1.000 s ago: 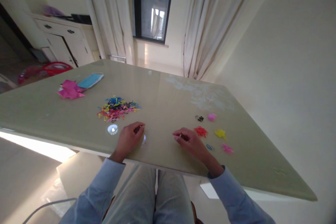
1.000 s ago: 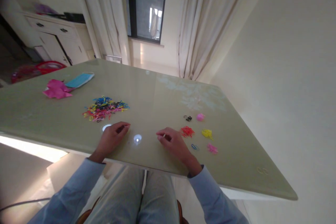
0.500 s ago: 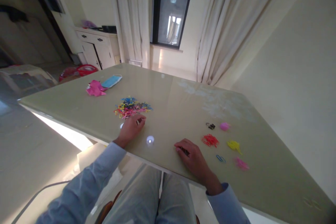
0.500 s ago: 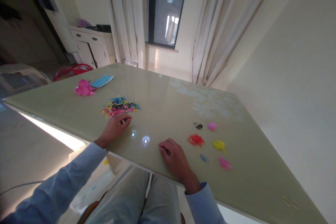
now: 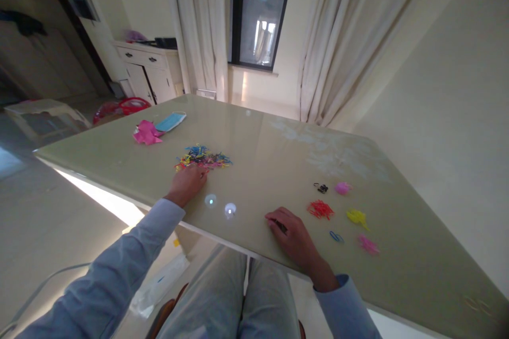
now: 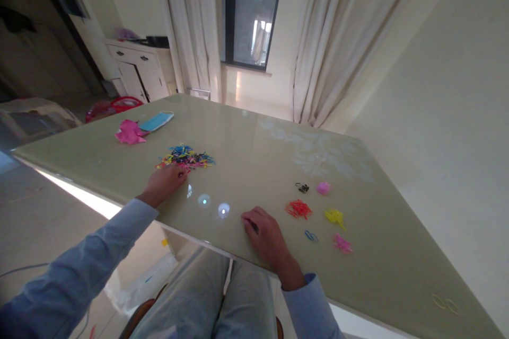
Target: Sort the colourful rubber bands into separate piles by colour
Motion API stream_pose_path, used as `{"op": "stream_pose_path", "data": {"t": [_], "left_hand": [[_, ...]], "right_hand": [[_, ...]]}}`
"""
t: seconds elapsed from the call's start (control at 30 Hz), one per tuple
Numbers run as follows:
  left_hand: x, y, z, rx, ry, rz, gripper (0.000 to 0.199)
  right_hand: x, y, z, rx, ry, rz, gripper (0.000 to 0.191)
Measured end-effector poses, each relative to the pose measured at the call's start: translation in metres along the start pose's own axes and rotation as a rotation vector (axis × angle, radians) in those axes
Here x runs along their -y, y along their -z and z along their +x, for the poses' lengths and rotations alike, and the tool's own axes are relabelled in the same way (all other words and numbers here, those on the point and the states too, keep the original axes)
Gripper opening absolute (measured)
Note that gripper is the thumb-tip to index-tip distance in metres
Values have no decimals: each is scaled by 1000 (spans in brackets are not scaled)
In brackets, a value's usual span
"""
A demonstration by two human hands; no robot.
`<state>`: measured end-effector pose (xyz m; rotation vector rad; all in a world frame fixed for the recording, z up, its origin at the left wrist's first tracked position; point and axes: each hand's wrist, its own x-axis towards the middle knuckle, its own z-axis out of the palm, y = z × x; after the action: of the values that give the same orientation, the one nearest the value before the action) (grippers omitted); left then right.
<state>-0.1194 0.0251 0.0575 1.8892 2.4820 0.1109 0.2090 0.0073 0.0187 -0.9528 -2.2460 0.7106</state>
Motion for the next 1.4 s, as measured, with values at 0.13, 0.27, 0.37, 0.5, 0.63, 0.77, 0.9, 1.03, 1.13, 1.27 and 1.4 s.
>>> {"op": "stream_pose_path", "data": {"t": [0.13, 0.27, 0.37, 0.5, 0.63, 0.77, 0.9, 1.03, 1.13, 1.27, 1.4], "left_hand": [[3, -6, 1, -78, -40, -70, 34], [0, -3, -11, -175, -5, -547, 19], [-15, 13, -37, -41, 88, -1264, 24], [-41, 41, -80, 336, 135, -1962, 25], [-64, 49, -104, 526, 155, -2096, 22], [-77, 37, -107, 582, 135, -2122, 21], [-90, 28, -104, 589, 133, -2085, 21], [-114, 23, -97, 512, 70, -1991, 24], [-143, 19, -85, 564, -38, -1887, 28], [-191, 10, -60, 478, -240, -1553, 29], [-234, -4, -27, 230, -575, -1157, 24]], "right_hand": [[0, 0, 0, -1, -1, -6, 16], [2, 2, 0, 2, -9, -7, 16], [3, 2, 0, 2, -18, -6, 16], [4, 2, 1, -12, -7, -13, 16], [5, 2, 1, -18, 1, -13, 16], [5, 2, 1, -30, -1, -12, 16], [5, 0, 1, -23, -14, -34, 16], [7, -2, 1, -11, -37, -69, 16], [7, -4, 1, -2, -29, -96, 18], [5, -6, 0, 9, -24, -148, 18], [2, -8, 0, 42, -45, -178, 17]]}}
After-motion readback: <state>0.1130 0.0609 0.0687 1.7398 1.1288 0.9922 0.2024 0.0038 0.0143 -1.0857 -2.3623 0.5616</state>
